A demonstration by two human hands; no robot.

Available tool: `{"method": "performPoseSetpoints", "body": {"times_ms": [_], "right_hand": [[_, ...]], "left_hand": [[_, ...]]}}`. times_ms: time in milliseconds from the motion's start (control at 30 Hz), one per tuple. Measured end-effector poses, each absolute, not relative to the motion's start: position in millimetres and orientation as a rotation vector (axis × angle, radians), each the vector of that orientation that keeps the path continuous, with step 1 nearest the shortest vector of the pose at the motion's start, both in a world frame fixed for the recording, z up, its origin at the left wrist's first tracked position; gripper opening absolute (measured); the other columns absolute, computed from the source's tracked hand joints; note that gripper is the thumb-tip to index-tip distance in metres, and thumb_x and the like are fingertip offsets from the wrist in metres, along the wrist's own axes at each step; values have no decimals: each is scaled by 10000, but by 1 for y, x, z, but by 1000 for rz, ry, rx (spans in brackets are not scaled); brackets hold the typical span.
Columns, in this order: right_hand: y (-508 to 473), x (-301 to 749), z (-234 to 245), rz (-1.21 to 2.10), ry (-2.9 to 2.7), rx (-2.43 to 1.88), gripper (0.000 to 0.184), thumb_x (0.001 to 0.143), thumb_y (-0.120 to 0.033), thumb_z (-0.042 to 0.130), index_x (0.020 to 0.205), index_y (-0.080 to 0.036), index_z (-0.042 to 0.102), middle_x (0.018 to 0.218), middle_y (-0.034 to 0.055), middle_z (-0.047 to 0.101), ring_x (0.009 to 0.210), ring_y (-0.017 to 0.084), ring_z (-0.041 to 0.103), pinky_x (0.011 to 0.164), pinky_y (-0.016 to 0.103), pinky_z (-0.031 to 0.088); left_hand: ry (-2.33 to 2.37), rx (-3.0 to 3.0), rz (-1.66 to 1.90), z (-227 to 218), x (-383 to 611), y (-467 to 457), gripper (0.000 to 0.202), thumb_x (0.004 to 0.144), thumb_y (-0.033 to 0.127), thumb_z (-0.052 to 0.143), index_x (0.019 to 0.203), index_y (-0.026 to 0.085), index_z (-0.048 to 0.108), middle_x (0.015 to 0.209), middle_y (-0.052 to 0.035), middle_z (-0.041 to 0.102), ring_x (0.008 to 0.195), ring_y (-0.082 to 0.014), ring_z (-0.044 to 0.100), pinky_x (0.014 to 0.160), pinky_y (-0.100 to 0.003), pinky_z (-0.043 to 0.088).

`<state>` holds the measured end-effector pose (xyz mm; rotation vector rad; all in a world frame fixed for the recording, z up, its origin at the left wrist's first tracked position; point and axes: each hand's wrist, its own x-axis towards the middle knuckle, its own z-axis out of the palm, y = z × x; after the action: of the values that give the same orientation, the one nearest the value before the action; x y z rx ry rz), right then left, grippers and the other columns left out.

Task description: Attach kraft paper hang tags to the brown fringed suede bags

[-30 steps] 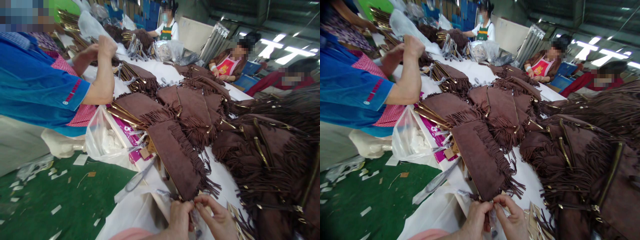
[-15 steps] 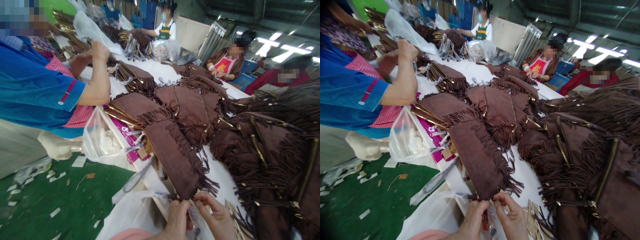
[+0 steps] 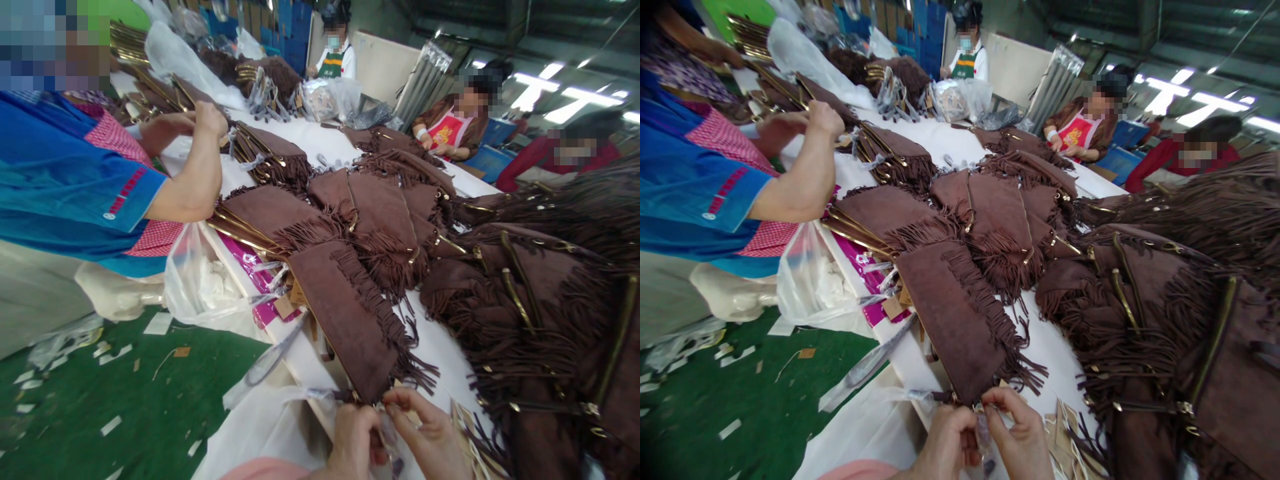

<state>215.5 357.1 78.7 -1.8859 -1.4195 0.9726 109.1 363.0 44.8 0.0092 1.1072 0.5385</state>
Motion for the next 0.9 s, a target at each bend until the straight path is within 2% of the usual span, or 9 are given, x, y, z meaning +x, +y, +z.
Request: {"method": "performPoseSetpoints", "body": {"times_ms": [167,333,500,700,900], "right_hand": [[359,214,79,986,-1461,-1913,120,690,-299,558,701,-230,656,679,-3,661,672,171,608,640,233,486],[359,215,75,977,-1478,-1914,122,683,-291,558,688,-226,661,674,3,667,647,173,609,594,233,489],[359,218,72,997,-1453,-1913,133,691,-295,555,692,-219,664,646,1,664,599,159,603,572,225,489],[358,219,74,1015,-1431,-1920,139,686,-299,555,697,-211,663,627,5,664,579,163,605,543,230,493],[357,220,74,1001,-1532,-1916,148,726,-312,533,741,-215,644,657,4,669,609,162,620,561,226,508]], "left_hand": [[1107,-43,526,55,107,367,157,602,188,427,724,127,506,475,-2,528,405,-114,489,413,-206,304],[1100,-3,521,57,106,367,232,675,209,465,892,129,471,540,1,571,406,-103,504,425,-207,355],[1065,50,520,53,105,367,271,665,248,516,885,92,525,641,-56,619,429,-96,519,430,-207,383],[936,35,521,51,104,369,284,581,224,559,824,79,588,595,-59,612,459,-113,546,426,-197,391],[1073,73,523,52,104,373,269,646,172,499,892,73,550,618,-76,629,425,-125,536,417,-222,389]]}}
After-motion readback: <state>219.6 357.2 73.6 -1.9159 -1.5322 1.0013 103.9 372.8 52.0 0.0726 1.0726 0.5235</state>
